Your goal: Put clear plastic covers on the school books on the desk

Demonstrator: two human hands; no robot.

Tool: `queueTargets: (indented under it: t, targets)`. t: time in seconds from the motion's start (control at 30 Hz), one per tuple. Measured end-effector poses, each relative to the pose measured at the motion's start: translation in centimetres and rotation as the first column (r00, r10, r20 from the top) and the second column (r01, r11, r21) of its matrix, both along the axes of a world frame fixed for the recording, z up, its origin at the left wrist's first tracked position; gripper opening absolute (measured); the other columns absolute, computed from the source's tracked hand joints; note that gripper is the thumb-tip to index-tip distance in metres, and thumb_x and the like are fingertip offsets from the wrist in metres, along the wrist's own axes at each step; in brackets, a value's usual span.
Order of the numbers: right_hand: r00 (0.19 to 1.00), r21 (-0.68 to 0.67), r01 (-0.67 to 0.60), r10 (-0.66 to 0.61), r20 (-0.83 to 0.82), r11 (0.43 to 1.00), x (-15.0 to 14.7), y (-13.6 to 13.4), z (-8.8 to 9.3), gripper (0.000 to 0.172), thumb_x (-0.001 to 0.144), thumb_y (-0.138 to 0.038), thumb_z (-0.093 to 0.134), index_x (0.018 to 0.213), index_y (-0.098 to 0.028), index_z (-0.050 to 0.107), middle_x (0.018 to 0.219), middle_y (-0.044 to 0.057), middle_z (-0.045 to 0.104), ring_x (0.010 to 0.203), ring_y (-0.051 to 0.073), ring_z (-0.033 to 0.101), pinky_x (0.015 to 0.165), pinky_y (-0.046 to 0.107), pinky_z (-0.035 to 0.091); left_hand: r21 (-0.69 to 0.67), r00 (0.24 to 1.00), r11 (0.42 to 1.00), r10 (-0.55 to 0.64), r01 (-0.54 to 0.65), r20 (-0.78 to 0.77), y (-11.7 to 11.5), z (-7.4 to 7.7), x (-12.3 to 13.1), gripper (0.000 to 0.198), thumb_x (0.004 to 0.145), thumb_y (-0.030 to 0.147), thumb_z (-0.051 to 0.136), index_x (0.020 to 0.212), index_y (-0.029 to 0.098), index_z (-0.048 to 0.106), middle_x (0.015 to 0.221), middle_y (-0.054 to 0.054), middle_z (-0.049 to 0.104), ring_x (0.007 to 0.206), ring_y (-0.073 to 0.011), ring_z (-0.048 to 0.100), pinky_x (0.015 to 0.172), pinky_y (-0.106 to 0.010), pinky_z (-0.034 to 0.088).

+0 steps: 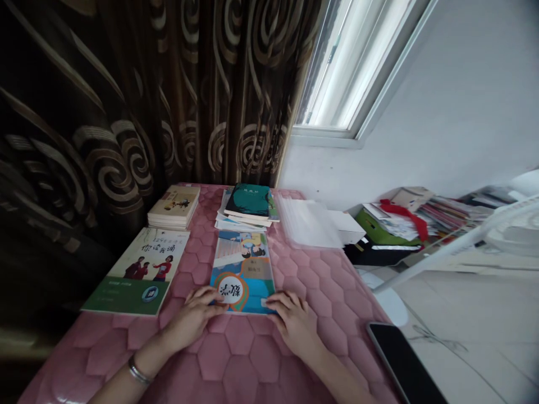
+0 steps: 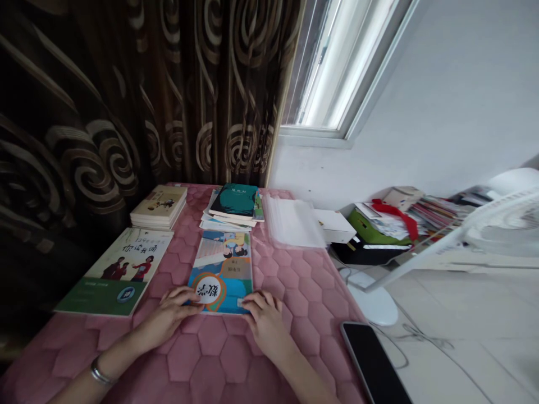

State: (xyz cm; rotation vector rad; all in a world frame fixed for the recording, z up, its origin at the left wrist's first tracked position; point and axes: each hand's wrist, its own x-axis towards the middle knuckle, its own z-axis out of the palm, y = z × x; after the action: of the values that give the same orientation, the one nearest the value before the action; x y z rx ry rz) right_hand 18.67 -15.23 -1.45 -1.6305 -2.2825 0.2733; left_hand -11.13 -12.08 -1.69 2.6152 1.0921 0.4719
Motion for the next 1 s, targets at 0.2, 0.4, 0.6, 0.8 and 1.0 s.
queueTargets:
  t: [0.2,0.4,0.6,0.8,1.0]
  targets:
    - [1.0,-0.049,-0.003,0.003,-0.003,0.999,1.2,-0.3,-0.2,0.035,0.093,-0.019,0.045,0.113,-0.037,0.066,0.124,-0.001,0.064,0.114,0.022,0.051,0.089,0.04,0.04,-0.085,0.998,0.996,-0.033,0.037,0.047,0.4,0.4,-0.9,0.068,0.077,-0.01,0.039,0.119,0.036,0.065,0.125,0.0,0.064,0.12,-0.0175,0.051,0.102,-0.041,0.041]
    - [0.998,-0.047,-0.034,0.031,-0.059,0.998,1.3,-0.1,0.4,0.028,0.092,-0.022,0.049,0.108,-0.035,0.068,0.119,0.0,0.065,0.111,0.02,0.053,0.088,0.037,0.042,-0.038,1.0,0.999,0.012,-0.013,-0.011,-0.6,1.7,0.1,0.053,0.081,-0.004,0.044,0.112,0.032,0.067,0.121,0.0,0.065,0.118,-0.0192,0.052,0.102,-0.042,0.04]
    - [0.991,-0.016,-0.052,0.049,-0.127,0.999,0.3,3.9,1.2,0.019,0.092,-0.03,0.053,0.097,-0.026,0.071,0.115,0.005,0.063,0.112,0.021,0.053,0.094,0.039,0.04,0.188,0.974,0.982,0.034,0.009,-0.225,-1.2,2.3,4.2,0.026,0.088,0.019,0.057,0.113,0.023,0.062,0.114,-0.006,0.063,0.11,-0.0243,0.054,0.103,-0.048,0.038]
    - [0.998,-0.063,0.041,-0.038,0.051,0.997,-2.3,13.0,1.9,0.032,0.095,-0.032,0.047,0.124,-0.023,0.057,0.139,0.007,0.049,0.128,0.02,0.042,0.104,0.038,0.034,0.268,0.922,0.952,-0.034,0.147,-0.385,-0.6,2.2,7.5,0.035,0.091,0.014,0.053,0.124,0.026,0.057,0.11,-0.007,0.064,0.1,-0.0218,0.058,0.072,-0.03,0.051]
    - [0.983,-0.091,0.137,-0.124,0.138,0.986,-4.6,19.4,2.9,0.041,0.097,-0.037,0.04,0.131,-0.018,0.05,0.139,0.014,0.047,0.125,0.028,0.044,0.1,0.046,0.034,0.268,0.904,0.952,-0.018,0.145,-0.427,-0.8,2.0,7.8,0.028,0.094,0.02,0.052,0.12,0.02,0.059,0.111,-0.01,0.065,0.097,-0.0242,0.061,0.067,-0.031,0.052]
